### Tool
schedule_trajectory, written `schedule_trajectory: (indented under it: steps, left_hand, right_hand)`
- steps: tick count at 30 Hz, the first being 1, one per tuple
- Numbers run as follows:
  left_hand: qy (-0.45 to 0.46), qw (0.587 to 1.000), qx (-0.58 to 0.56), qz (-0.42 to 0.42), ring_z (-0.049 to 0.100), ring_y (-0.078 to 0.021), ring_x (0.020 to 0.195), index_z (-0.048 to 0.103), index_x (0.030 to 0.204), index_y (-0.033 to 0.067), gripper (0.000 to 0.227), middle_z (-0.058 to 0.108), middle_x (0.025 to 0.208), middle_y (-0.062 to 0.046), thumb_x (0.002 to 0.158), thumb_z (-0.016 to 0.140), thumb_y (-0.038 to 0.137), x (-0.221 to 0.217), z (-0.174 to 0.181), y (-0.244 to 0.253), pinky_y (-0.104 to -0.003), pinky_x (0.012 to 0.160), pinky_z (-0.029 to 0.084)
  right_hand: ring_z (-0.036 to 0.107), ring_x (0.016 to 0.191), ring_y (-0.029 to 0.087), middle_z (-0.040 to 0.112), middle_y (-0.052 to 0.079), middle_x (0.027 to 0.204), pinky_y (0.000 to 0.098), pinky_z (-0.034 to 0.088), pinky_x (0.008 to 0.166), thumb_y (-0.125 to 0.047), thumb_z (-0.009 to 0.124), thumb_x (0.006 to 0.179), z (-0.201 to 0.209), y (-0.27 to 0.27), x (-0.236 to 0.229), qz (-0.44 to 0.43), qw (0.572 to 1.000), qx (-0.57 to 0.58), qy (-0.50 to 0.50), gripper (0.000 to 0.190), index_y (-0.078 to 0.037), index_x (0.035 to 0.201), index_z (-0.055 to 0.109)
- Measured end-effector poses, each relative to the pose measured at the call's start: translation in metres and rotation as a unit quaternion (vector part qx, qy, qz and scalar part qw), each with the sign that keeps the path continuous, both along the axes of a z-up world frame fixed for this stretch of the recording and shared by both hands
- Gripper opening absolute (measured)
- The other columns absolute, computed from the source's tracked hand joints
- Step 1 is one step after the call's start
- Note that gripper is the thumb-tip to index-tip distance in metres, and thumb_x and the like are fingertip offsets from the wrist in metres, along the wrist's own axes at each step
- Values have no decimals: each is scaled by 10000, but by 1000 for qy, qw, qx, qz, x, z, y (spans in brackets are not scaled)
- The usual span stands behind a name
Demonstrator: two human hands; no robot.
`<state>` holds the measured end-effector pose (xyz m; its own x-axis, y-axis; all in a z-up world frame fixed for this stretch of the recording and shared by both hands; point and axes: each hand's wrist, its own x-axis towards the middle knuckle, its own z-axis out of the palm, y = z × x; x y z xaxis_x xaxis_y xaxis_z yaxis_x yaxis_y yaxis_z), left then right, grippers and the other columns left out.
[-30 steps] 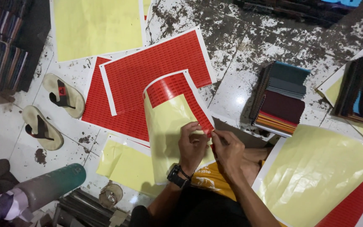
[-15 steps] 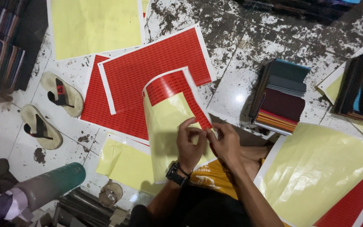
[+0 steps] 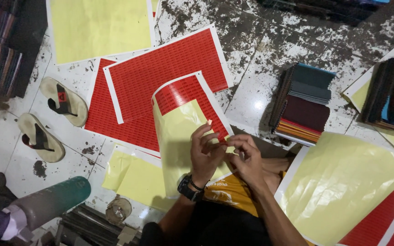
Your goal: The person assembles notebooks by hand, peeling red adhesive strips from yellow backing sheets and applying them to the edges of stacked blue paper. They then insert the prepared stacks into blue covers and arrange the finished notebooks on the floor.
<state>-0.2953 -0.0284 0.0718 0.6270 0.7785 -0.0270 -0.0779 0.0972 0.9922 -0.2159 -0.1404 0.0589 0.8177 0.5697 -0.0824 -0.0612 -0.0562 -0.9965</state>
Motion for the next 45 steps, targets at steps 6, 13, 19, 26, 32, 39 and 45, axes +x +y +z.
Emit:
schedule_trajectory:
  steps: [6, 13, 19, 26, 32, 39, 45]
  left_hand:
    - [23, 991, 121, 41, 682, -186, 976, 547, 1279, 48, 530, 470, 1375, -139, 806, 767, -45, -1, -10, 11, -256, 763, 655]
    - [10, 989, 139, 53, 683, -203, 969, 563, 1257, 29, 520, 476, 1348, -152, 794, 786, -51, -2, -16, 12, -259, 746, 660]
    - [7, 988, 148, 48, 683, -212, 967, 565, 1255, 29, 498, 471, 1353, -164, 810, 782, -33, -2, -18, 14, -264, 744, 660]
    - [0, 990, 138, 37, 683, -221, 979, 563, 1252, 27, 480, 465, 1362, -163, 826, 781, -5, -5, -20, 12, -272, 756, 659]
    - [-5, 991, 131, 38, 679, -233, 991, 569, 1249, 24, 484, 466, 1356, -165, 817, 787, -13, -3, -22, 14, -281, 757, 660]
    - [-92, 986, -70, 123, 638, -196, 1027, 435, 1370, 30, 425, 424, 1424, -171, 989, 594, 132, 9, 15, 15, -328, 786, 660]
    - [-130, 970, -106, 175, 574, -202, 1050, 323, 1384, 124, 537, 357, 1418, -135, 998, 452, 475, 28, 23, 10, -325, 801, 620]
  right_hand:
    - [702, 941, 416, 694, 192, 995, 475, 569, 808, -369, 755, 932, -4, 19, 17, 21, 965, -250, -78, 383, -38, 1124, 761]
    - [749, 846, 279, 750, 94, 843, 360, 593, 752, -357, 815, 899, -12, 25, 16, 26, 962, -268, -44, 231, -145, 991, 824]
    - [741, 962, 281, 770, 75, 932, 415, 589, 853, -436, 808, 867, -18, 24, 19, 40, 950, -308, 11, 316, -185, 1057, 804]
    - [717, 1004, 386, 743, 160, 968, 484, 567, 869, -388, 757, 917, -13, 22, 17, 77, 955, -287, 19, 317, -120, 1083, 791]
    - [688, 718, 185, 737, 57, 771, 331, 555, 692, -349, 872, 838, -14, 27, 10, -32, 968, -247, 2, 227, -146, 921, 813]
    - [556, 1104, 235, 548, 129, 1160, 394, 491, 978, 18, 778, 861, 8, 20, -13, -17, 995, 94, 44, 131, -25, 862, 655]
    - [574, 1122, 327, 490, 161, 1239, 444, 505, 910, -19, 827, 820, 22, 34, -31, 55, 988, 133, 48, 224, 5, 980, 671]
